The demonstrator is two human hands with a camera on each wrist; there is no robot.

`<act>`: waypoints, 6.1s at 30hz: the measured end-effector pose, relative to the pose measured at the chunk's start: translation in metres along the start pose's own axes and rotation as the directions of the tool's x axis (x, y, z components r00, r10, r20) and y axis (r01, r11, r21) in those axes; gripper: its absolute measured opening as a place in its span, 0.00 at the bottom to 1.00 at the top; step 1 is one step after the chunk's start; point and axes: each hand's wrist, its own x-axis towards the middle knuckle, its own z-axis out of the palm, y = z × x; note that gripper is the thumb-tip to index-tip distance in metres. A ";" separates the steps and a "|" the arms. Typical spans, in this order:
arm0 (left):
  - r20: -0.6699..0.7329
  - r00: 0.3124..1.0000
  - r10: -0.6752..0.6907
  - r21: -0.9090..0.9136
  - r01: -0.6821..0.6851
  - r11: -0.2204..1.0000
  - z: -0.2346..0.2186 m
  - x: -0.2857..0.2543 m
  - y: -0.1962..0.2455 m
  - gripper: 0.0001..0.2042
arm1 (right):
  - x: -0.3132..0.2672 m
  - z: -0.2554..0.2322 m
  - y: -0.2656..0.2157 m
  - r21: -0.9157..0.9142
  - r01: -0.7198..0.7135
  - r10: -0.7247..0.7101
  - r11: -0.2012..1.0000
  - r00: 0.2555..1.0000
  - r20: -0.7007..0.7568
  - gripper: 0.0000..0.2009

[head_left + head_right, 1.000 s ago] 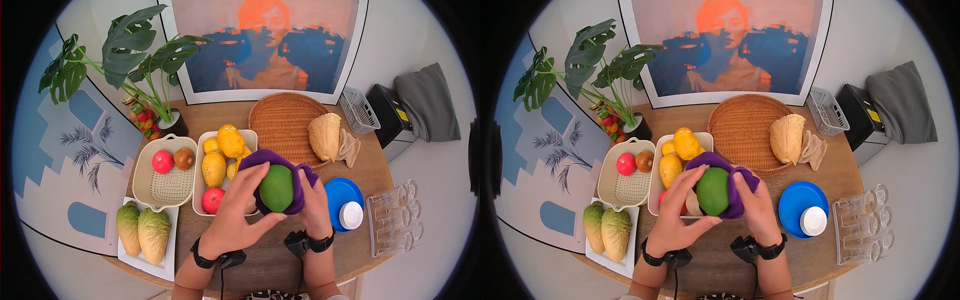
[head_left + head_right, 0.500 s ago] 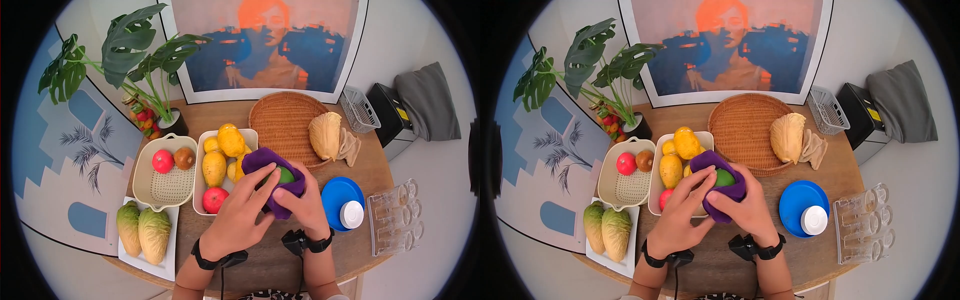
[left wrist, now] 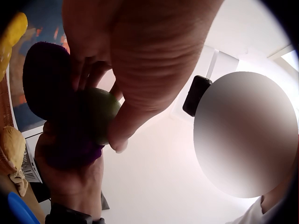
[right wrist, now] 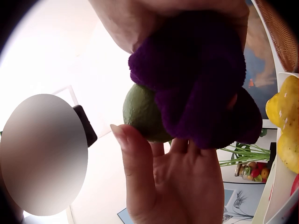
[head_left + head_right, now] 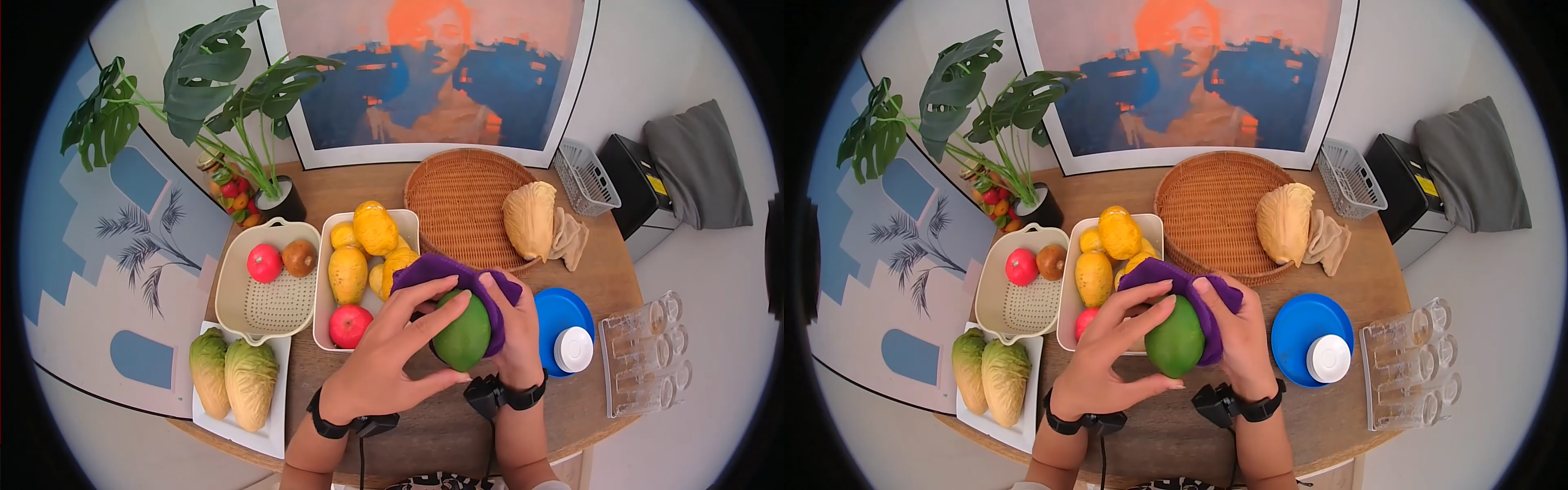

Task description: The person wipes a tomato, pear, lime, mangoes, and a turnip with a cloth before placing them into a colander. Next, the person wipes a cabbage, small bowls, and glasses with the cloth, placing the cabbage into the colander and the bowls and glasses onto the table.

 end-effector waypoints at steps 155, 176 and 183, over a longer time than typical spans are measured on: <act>0.008 0.912 -0.411 -0.579 0.339 0.741 0.003 -0.002 -0.039 0.40 | 0.007 -0.005 0.004 -0.298 0.207 -0.124 0.932 0.953 0.275 0.45; 0.062 0.888 -0.456 -0.308 0.451 0.838 0.003 -0.007 -0.011 0.41 | 0.012 -0.012 0.010 -0.196 0.136 -0.145 0.971 0.989 -0.030 0.07; 0.064 0.891 -0.449 -0.709 0.357 0.608 -0.004 -0.004 -0.013 0.42 | 0.009 -0.009 0.011 -0.162 0.161 -0.163 0.974 0.987 -0.001 0.09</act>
